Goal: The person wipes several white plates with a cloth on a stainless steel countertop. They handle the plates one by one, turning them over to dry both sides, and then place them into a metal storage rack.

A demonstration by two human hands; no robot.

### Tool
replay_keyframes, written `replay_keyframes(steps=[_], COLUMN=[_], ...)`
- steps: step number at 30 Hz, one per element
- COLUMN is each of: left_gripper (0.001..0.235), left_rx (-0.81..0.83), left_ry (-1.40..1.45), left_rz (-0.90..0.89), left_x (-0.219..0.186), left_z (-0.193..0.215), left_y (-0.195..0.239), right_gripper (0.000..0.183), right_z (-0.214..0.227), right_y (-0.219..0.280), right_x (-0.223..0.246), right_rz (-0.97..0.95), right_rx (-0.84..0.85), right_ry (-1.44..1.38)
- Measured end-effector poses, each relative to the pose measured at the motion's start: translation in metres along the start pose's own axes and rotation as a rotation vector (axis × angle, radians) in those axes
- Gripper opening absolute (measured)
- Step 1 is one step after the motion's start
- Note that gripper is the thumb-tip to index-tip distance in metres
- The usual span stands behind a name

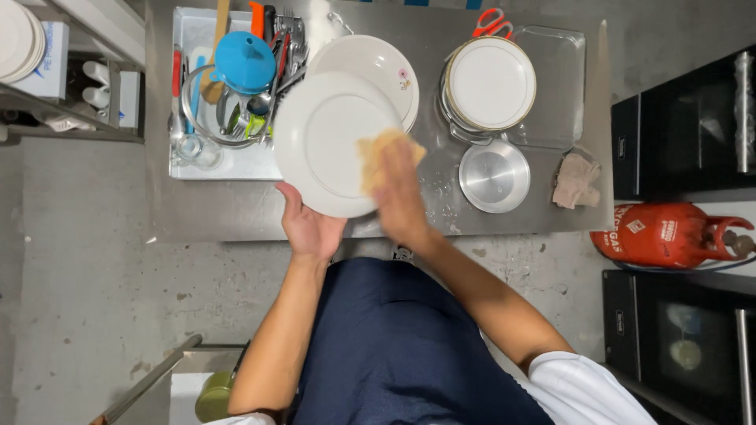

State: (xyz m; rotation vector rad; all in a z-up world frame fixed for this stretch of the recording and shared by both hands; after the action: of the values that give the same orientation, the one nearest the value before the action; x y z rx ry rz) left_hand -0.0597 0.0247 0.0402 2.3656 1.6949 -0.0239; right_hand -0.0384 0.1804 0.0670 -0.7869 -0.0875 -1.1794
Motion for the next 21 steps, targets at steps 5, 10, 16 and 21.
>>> replay_keyframes(steps=[5,10,16,21], left_gripper=[0.085,0.084,0.076,0.064], left_rx=[0.042,-0.046,-0.292,-0.383], left_ry=[-0.065,-0.288,-0.17,-0.278], left_rz=[0.114,0.13,0.555,0.298], left_x=[0.02,0.019,0.023,-0.029], left_z=[0.043,0.056,0.123,0.15], left_y=[0.013,0.002,0.031,0.044], right_gripper=[0.056,0.057,0.051,0.041], right_z=[0.019,0.034,0.01,-0.021], right_y=[-0.027,-0.001,0.056,0.085], right_x=[-0.089,-0.097,-0.102,-0.13], right_rz=[-0.657,-0.944,-0.72,-1.102], right_rx=[-0.078,-0.169,-0.25,-0.441], right_ry=[-0.477,-0.567,-0.483,-1.396])
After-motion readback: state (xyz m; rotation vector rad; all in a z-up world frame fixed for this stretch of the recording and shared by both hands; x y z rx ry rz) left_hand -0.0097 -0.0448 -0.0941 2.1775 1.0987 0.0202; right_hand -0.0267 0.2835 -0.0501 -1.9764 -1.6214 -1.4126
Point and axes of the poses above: each hand's wrist, its own y-axis away from the middle knuckle, its own z-axis out of the back of the hand, x = y × z, the point moved 7 cm from there along -y, towards the middle knuckle, and after that the axes turned 6 degrees about y, right-handed, at the moved point
